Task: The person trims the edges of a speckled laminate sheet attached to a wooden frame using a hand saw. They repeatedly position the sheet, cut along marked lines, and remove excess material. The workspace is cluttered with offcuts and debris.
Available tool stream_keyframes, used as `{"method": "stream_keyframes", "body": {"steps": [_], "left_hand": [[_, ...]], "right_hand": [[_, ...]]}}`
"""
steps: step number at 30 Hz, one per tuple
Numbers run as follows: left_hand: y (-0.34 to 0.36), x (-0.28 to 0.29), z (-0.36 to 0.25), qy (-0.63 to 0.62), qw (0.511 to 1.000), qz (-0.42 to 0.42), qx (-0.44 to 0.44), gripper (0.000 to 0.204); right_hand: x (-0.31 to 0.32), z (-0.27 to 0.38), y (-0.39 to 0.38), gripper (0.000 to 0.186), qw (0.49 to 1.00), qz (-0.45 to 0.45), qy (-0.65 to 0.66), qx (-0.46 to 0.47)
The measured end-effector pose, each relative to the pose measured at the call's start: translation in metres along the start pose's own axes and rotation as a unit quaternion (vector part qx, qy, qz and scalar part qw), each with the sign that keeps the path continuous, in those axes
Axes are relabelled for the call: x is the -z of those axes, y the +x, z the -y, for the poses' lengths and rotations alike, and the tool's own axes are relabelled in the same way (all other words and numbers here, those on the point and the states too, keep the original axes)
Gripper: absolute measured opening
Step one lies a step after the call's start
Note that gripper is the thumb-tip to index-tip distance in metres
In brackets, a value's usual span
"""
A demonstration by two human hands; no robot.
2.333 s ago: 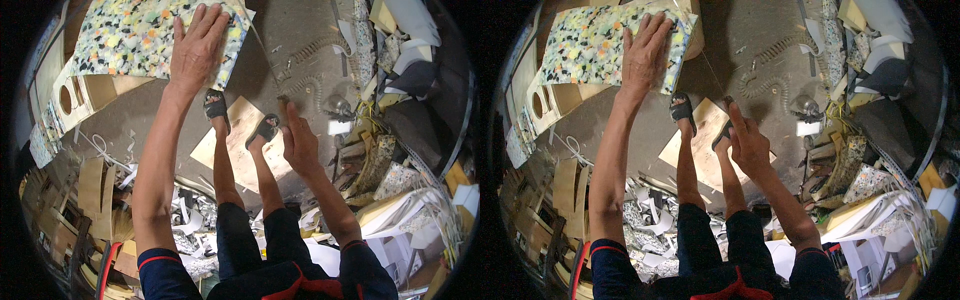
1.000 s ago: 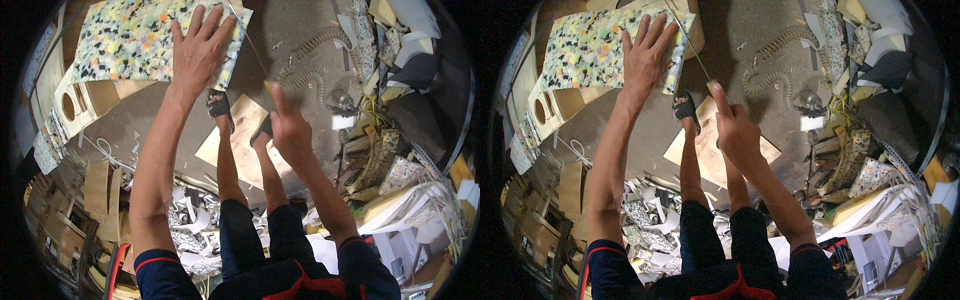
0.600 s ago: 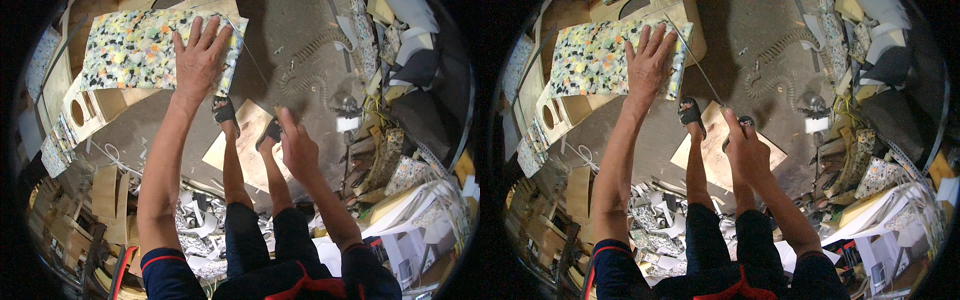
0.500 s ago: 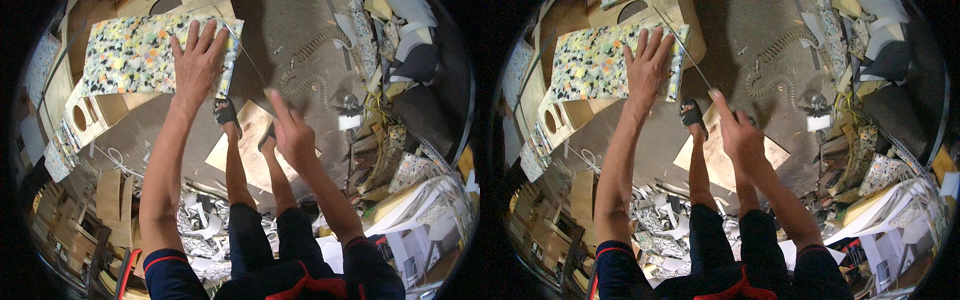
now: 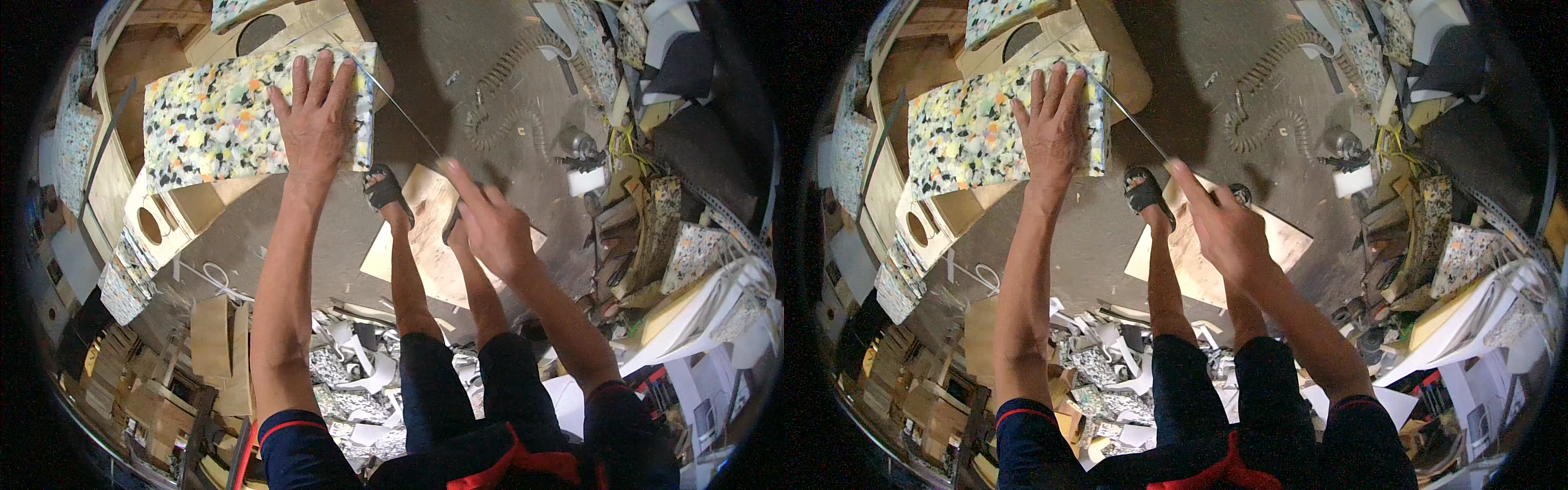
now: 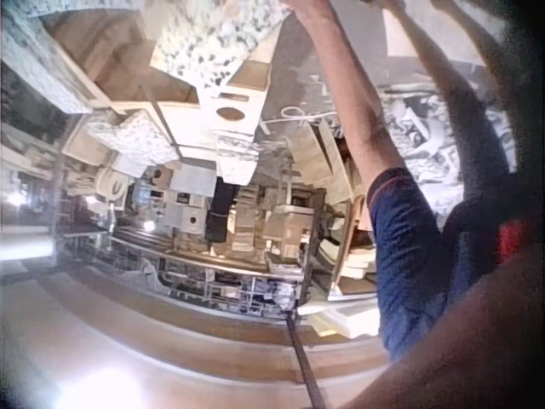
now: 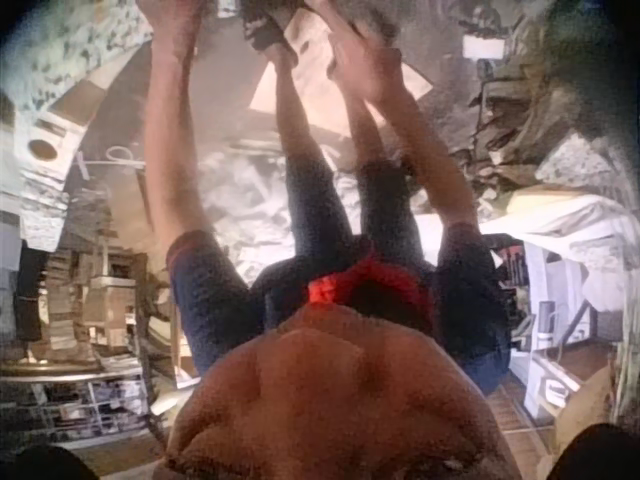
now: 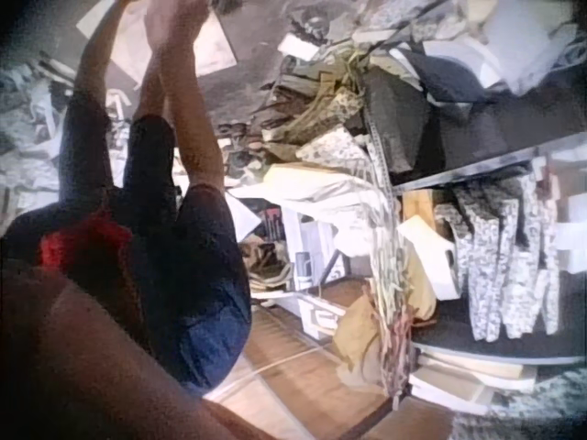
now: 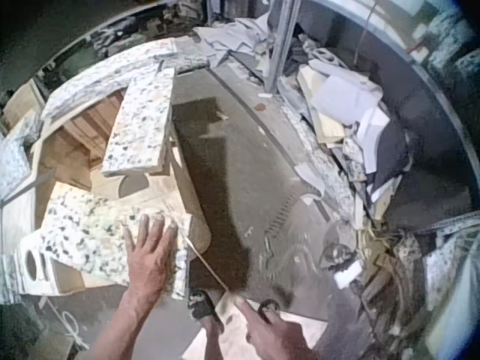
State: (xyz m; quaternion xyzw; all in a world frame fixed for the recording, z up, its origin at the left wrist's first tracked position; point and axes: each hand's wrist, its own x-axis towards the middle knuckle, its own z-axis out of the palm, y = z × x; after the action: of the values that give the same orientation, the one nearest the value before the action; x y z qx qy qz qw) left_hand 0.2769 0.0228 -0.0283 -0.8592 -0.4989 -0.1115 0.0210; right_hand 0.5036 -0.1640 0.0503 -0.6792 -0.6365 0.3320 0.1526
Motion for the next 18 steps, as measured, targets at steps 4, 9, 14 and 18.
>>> {"method": "stream_keyframes", "body": {"steps": [4, 9, 14, 18], "left_hand": [[0.002, -0.001, -0.003, 0.003, 1.0, 0.002, -0.004, 0.063], [0.004, -0.002, -0.002, -0.006, 1.0, -0.015, -0.01, 0.065], [0.001, -0.002, -0.001, 0.009, 1.0, -0.003, -0.017, 0.067], [0.003, -0.002, -0.002, 0.001, 1.0, -0.002, -0.009, 0.063]], "right_hand": [[-0.008, 0.005, 0.055, 0.072, 0.999, 0.039, -0.026, -0.022], [-0.008, -0.005, 0.024, 0.07, 0.996, 0.072, -0.039, -0.044], [-0.012, -0.02, -0.008, 0.074, 0.996, 0.071, -0.016, -0.056], [-0.028, -0.024, 0.034, 0.07, 0.999, 0.018, -0.033, -0.001]]}}
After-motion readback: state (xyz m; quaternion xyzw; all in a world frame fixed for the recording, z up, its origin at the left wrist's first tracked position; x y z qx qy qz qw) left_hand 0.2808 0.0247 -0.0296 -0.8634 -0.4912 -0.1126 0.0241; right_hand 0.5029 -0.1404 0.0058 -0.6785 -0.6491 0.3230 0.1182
